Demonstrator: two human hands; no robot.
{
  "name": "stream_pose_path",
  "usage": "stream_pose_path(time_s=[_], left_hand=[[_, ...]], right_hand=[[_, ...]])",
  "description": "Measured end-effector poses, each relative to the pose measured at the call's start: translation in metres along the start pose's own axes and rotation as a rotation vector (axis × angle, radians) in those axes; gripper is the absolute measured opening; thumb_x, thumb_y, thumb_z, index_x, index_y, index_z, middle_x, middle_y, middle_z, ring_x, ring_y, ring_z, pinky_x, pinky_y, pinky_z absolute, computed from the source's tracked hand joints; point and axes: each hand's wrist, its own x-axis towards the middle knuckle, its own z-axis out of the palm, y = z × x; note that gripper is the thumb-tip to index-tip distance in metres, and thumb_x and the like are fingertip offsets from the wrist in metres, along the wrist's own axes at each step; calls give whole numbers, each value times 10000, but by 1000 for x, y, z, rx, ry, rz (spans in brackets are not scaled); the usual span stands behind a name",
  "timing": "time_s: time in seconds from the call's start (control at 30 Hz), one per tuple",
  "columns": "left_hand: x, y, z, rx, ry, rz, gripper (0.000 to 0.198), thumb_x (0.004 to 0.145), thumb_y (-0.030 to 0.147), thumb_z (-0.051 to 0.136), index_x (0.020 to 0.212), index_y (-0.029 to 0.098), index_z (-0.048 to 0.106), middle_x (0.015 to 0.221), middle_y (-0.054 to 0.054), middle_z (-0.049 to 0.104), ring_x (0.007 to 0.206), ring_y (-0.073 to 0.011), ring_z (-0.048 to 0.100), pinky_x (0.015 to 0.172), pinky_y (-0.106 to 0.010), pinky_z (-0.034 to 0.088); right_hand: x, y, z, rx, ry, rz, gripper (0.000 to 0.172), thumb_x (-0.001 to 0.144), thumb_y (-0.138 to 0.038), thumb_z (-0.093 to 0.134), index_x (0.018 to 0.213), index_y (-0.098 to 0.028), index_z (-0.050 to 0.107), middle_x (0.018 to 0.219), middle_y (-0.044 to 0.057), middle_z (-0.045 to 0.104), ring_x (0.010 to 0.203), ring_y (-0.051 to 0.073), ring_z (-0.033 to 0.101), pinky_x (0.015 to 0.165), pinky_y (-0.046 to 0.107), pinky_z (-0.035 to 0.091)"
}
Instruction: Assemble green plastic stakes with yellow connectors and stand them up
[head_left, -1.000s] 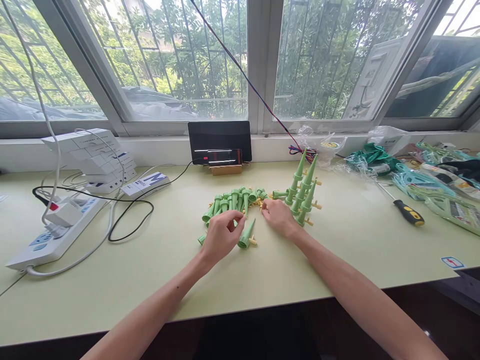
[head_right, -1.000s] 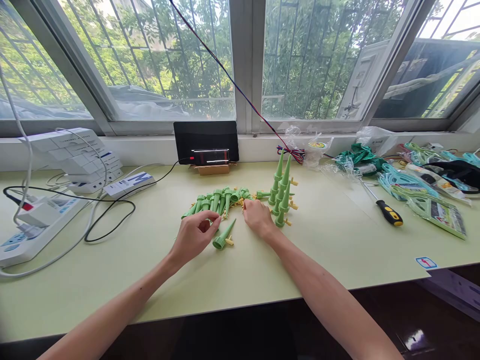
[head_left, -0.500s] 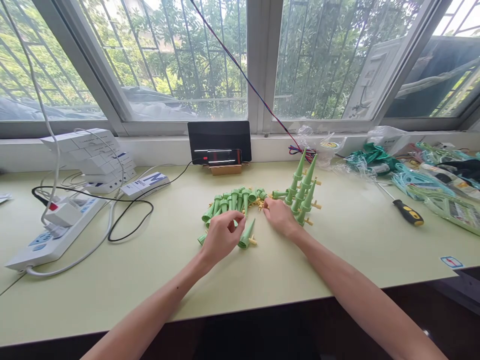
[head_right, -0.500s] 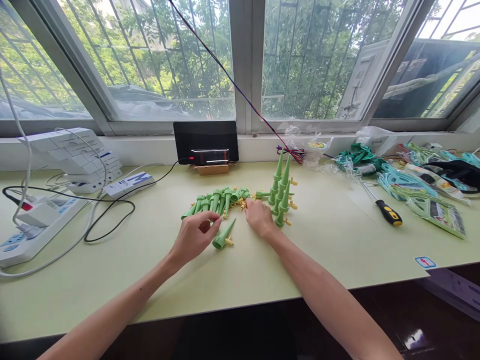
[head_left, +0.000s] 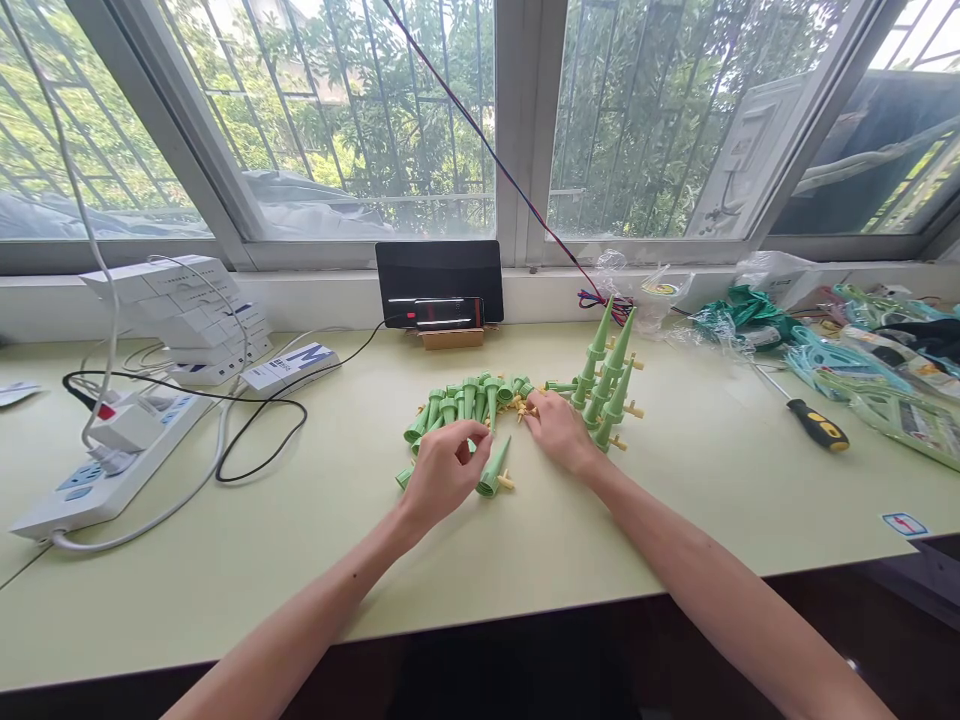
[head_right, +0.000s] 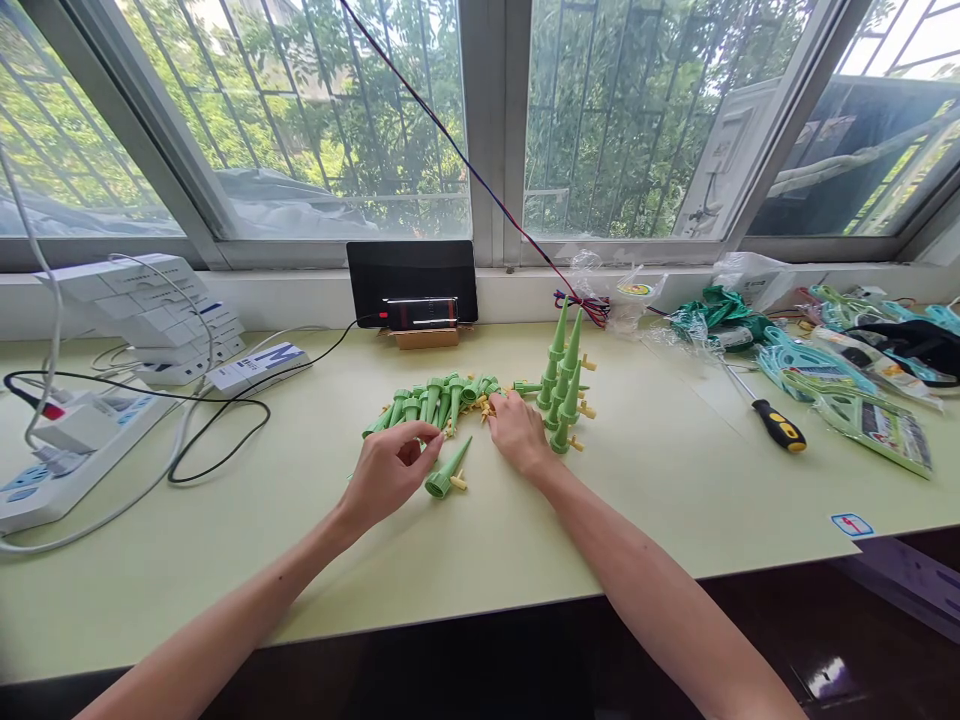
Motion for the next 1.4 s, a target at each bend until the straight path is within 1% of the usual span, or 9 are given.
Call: stream_pose_path(time_s=[0.33, 0.4, 0.53, 0.63, 0.77, 0.9, 1.23, 1.3, 1.4], left_hand=[[-1, -1, 0, 4, -3, 11, 177, 889, 275, 534, 769, 185, 629, 653, 20, 584, 493, -85, 370, 521, -219, 350], [-1, -1, 0, 4, -2, 11, 177, 888, 272, 535, 766, 184, 629, 651, 20, 583, 490, -83, 367, 516, -219, 350], [0, -2, 1, 1, -2, 19, 179, 890, 267, 535, 765, 180, 629, 644, 19, 580, 489, -82, 366, 514, -221, 350], [0, -1, 1, 2, 1, 25, 179, 890, 261, 536, 759, 178, 626, 645, 19, 580, 492, -81, 366, 515, -221, 351], [-1, -1, 1, 4, -1, 25, 177, 889, 261, 538, 761, 178, 628, 637, 21, 575, 492, -81, 365, 514, -220, 351], [-1, -2, 1, 8, -1, 27, 182, 892, 263, 536, 761, 178, 631, 631, 20, 571, 493, -83, 368, 514, -221, 351], [0, -5, 3, 4, -3, 31, 171, 888, 260, 548, 758, 185, 628, 628, 26, 565, 490, -81, 371, 517, -219, 351], [0, -4, 3, 6, -5, 29, 175, 891, 260, 544, 754, 187, 624, 626, 27, 564, 491, -82, 371, 519, -219, 351], [0, -3, 2, 9, -6, 27, 184, 893, 264, 539, 746, 187, 619, 629, 24, 568, 494, -86, 375, 519, -223, 352]], right_hand=[[1, -1, 0, -14, -56, 34, 147, 974, -242, 466, 982, -185, 602, 1005, 79, 612, 852, 198, 623, 685, 280, 405], [1, -1, 0, -2, -52, 32, 145, 972, -258, 476, 1002, -186, 599, 1007, 79, 604, 863, 201, 622, 687, 280, 407], [-1, -3, -3, 12, -13, 29, 179, 967, -280, 493, 1103, -201, 577, 1053, 88, 568, 844, 195, 621, 668, 275, 404], [-2, -4, -4, -7, -24, 47, 173, 969, -259, 483, 1097, -198, 583, 1063, 97, 553, 820, 193, 620, 652, 278, 397], [0, -3, -1, -16, -55, 52, 172, 976, -232, 458, 1063, -184, 598, 1028, 104, 571, 840, 208, 620, 672, 287, 400], [1, -1, 1, -16, -62, 43, 187, 985, -227, 438, 1074, -186, 598, 1014, 108, 589, 857, 214, 615, 697, 290, 399], [2, -1, 0, -41, -69, 30, 193, 982, -179, 411, 999, -189, 603, 985, 92, 619, 826, 210, 614, 661, 288, 378], [2, -1, 0, -33, -63, 26, 184, 977, -178, 419, 1009, -188, 600, 980, 90, 619, 830, 210, 614, 659, 287, 382], [0, -2, -2, -9, -26, 28, 179, 955, -172, 460, 1086, -187, 581, 1005, 92, 605, 837, 205, 619, 652, 281, 393]])
